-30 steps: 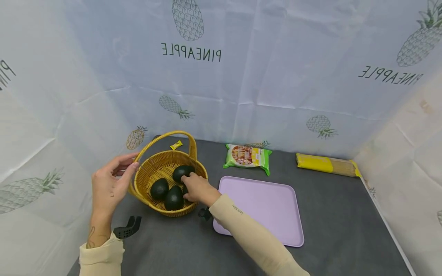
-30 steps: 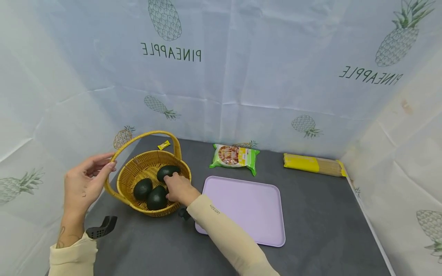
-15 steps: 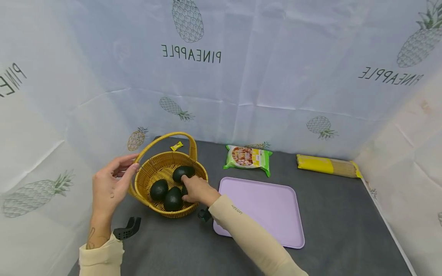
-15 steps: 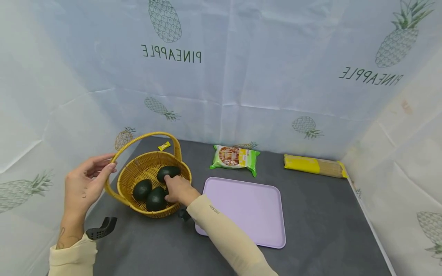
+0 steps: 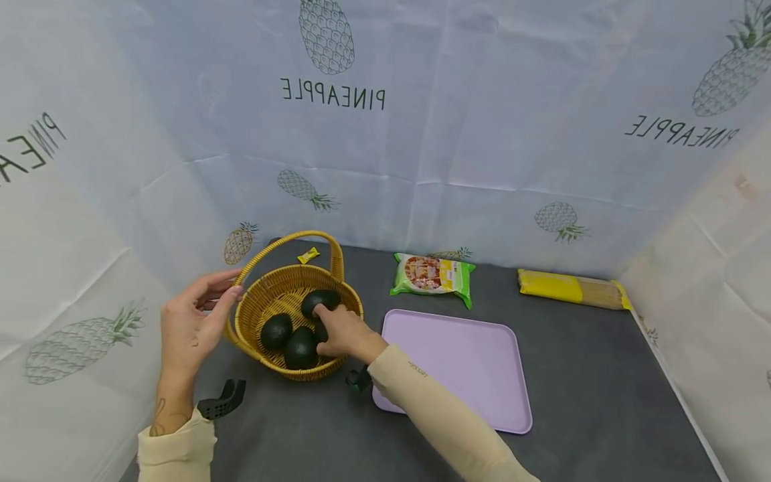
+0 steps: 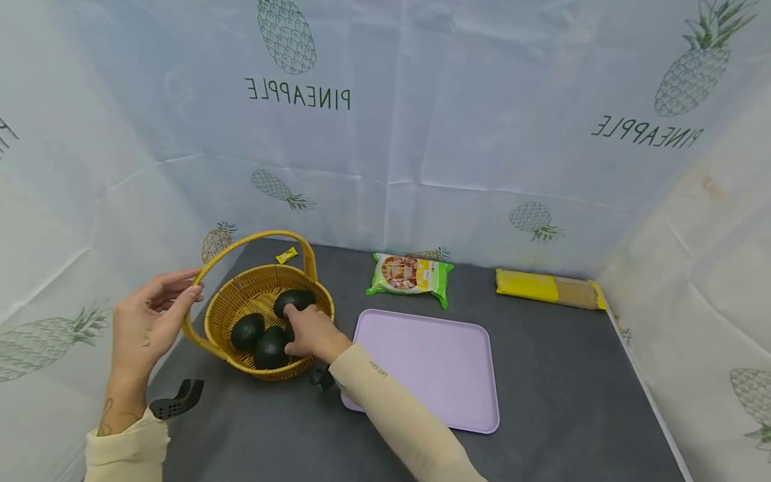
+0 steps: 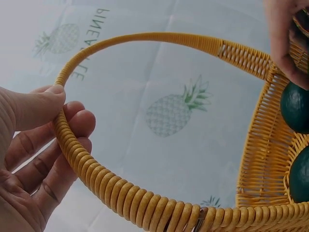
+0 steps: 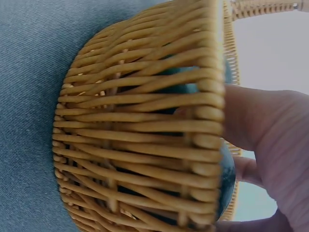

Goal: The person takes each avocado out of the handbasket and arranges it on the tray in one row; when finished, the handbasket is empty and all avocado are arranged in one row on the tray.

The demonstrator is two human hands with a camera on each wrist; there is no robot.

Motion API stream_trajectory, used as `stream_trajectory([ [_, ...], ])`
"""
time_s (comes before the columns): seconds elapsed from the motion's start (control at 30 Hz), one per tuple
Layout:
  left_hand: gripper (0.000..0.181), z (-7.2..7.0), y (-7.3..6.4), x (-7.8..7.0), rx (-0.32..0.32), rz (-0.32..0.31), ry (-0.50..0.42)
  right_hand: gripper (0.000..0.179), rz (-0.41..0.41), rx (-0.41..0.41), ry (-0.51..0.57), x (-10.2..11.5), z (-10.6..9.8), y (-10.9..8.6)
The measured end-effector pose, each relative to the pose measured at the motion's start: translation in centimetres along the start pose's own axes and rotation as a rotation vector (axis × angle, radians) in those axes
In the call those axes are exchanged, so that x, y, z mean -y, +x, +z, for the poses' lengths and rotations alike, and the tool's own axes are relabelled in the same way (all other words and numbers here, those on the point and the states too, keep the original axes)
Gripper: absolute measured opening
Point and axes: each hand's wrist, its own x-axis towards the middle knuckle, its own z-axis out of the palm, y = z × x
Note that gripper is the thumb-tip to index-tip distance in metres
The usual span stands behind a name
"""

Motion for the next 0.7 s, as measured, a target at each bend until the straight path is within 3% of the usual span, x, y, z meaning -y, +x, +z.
stream_trajectory([
  [0.37,0.035,-0.1,0.2,0.0,0.018,-0.003,-0.018,0.062,-0.039,-0.049,0.129,-0.4,-2.1,-1.2],
  [0.57,0.036,-0.4,0.3,0.0,0.044,-0.008,-0.022,0.059,-0.106,-0.135,0.191,-1.2,-3.9,-2.7],
  [0.7,0.035,-0.5,0.4,-0.2,0.067,-0.036,-0.022,0.060,-0.095,-0.190,0.204,-1.9,-5.3,-4.2],
])
